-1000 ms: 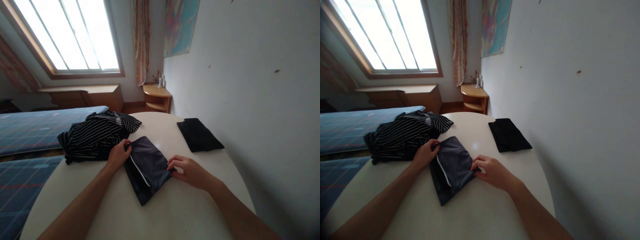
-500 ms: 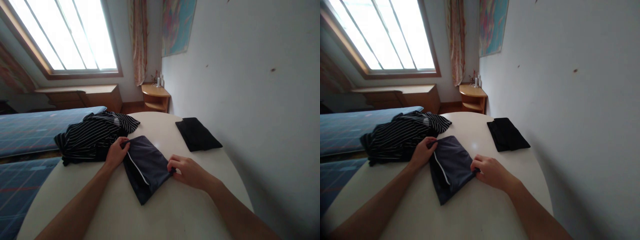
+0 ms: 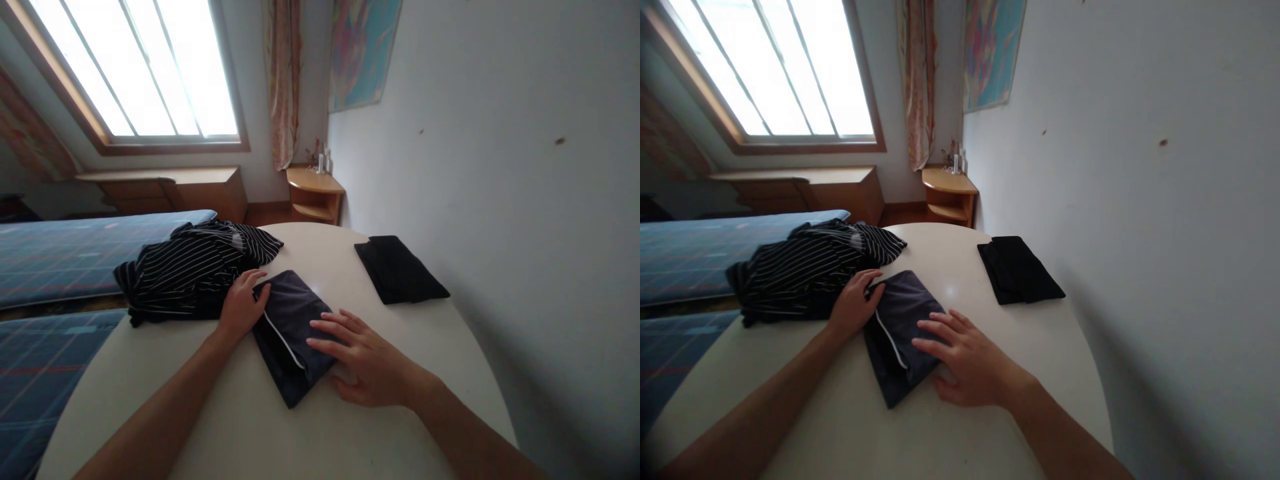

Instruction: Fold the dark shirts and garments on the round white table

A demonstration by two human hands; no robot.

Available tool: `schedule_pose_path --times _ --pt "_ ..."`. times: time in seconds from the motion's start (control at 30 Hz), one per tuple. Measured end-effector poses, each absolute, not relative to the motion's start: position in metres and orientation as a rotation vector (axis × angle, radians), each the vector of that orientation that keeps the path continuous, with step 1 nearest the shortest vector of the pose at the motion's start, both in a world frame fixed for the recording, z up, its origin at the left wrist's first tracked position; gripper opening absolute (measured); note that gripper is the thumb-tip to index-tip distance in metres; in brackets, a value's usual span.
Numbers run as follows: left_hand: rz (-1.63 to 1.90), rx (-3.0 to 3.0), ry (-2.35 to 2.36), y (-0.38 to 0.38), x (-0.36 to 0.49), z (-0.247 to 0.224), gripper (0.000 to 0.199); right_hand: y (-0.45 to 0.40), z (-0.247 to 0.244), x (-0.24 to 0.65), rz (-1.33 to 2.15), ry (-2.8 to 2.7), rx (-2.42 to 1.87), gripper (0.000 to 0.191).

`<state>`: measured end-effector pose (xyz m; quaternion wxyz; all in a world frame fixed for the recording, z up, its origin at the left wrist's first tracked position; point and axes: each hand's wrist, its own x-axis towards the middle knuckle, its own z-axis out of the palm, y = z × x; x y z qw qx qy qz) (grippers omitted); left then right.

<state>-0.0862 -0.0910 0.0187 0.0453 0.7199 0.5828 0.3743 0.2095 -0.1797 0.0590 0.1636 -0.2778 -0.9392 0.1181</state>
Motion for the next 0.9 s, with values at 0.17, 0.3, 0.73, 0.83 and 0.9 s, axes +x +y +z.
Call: schedule_pose_path --times 0.17,0.3,0.73,0.83,0.9 --pt "0.784 2.449 1.71 -0.103 -0.069 0.009 0.048 -0.188 0.051 0.193 0.422 -2.783 -0.674 0.053" --pt "0.663 2.419 1.777 -0.105 -0.066 0.0 0.052 -0.187 0.057 0.191 0.492 -2.73 -0.717 0.042" --pt "0.73 2.658 1.519 -0.145 -0.021 0.007 0.053 -0.176 0.054 0.197 0.595 -2.585 -1.135 0.07" --pt "0.688 2.649 1.495 -0.145 -0.016 0.005 0.052 -0.173 0.049 0.195 0.665 -2.646 -1.215 0.079" --pt "0.656 2.634 1.494 -0.143 -0.016 0.003 0.052 -0.173 0.048 0.195 0.676 -2.628 -1.239 0.077"
